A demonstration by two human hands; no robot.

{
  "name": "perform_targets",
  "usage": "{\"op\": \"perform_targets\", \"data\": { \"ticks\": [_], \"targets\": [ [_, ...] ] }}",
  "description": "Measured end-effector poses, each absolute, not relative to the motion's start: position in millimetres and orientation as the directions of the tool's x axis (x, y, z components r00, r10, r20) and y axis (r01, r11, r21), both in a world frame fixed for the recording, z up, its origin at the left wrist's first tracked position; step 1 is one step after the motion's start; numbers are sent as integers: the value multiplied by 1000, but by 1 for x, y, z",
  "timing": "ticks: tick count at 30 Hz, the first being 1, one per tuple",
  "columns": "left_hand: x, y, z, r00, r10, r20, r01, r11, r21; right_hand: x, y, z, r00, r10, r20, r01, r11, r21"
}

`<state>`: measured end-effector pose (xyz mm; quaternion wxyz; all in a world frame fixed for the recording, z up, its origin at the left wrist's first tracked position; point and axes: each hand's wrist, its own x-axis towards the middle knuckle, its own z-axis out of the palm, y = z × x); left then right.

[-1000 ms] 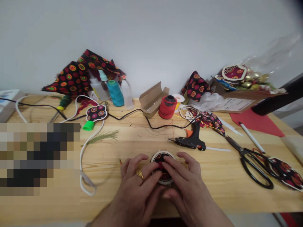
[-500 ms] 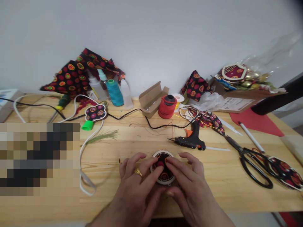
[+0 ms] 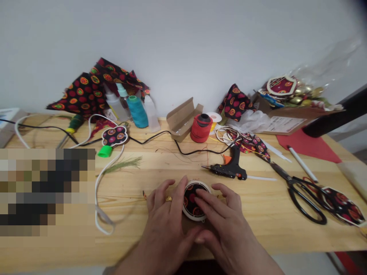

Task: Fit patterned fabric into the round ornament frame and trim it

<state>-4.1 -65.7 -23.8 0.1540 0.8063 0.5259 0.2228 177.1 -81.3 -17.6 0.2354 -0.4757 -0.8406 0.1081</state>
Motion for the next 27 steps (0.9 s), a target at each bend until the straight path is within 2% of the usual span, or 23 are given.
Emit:
{"op": "perform_targets", "data": {
  "ticks": [7, 21, 27],
  "targets": [
    [-2, -65, -25, 348, 914, 208, 786, -405, 467, 176, -82, -19, -443, 858, 260, 754, 514, -409],
    [-2, -64, -24, 371, 906, 205, 798, -424, 429, 174, -81, -15, -429, 854, 293, 748, 518, -415],
    [-3, -63, -25, 393, 889, 235, 793, -457, 403, 177, -79, -13, -373, 881, 292, 762, 470, -445]
  ]
}}
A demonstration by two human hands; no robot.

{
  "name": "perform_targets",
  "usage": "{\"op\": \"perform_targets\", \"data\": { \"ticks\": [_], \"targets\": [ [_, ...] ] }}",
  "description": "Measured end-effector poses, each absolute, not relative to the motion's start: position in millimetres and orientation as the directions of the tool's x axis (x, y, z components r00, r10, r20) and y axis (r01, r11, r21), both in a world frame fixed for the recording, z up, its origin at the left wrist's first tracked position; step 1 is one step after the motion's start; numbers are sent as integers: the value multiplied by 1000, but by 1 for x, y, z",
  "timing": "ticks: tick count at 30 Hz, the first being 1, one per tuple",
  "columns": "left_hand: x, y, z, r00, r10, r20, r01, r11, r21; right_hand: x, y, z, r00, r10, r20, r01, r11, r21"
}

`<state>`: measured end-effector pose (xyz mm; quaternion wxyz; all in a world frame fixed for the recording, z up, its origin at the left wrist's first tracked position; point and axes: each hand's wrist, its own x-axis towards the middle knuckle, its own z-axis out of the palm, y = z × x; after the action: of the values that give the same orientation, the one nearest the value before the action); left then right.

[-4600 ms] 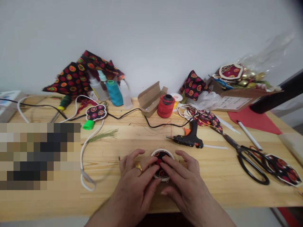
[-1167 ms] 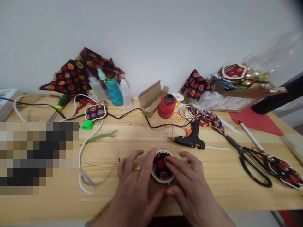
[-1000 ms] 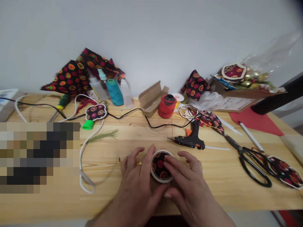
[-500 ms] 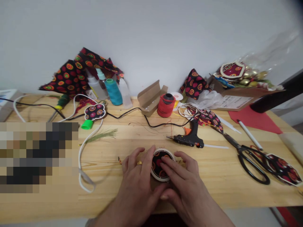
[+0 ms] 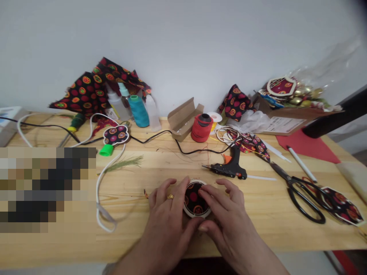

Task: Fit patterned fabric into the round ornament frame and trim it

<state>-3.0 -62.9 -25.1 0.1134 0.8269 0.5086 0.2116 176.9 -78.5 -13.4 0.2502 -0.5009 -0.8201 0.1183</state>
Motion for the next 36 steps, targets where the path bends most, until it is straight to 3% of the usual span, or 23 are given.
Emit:
{"op": "perform_targets", "data": {
  "ticks": [6, 19, 25, 30, 36],
  "targets": [
    [-5, -62, -24, 420, 868, 264, 770, -495, 402, 172, -79, -15, -333, 888, 316, 741, 454, -496],
    [-3, -63, -19, 416, 873, 254, 775, -487, 403, 173, -78, -14, -346, 870, 350, 724, 485, -490],
    [-4, -62, -19, 406, 880, 248, 780, -475, 408, 175, -60, -5, -200, 893, 402, 798, 387, -463],
    [-5, -62, -21, 423, 868, 260, 776, -495, 391, 167, -45, -3, -222, 917, 330, 864, 342, -369],
    [-3, -62, -17, 428, 866, 260, 787, -498, 364, 159, -38, -8, -326, 862, 389, 897, 412, -163]
  ]
}}
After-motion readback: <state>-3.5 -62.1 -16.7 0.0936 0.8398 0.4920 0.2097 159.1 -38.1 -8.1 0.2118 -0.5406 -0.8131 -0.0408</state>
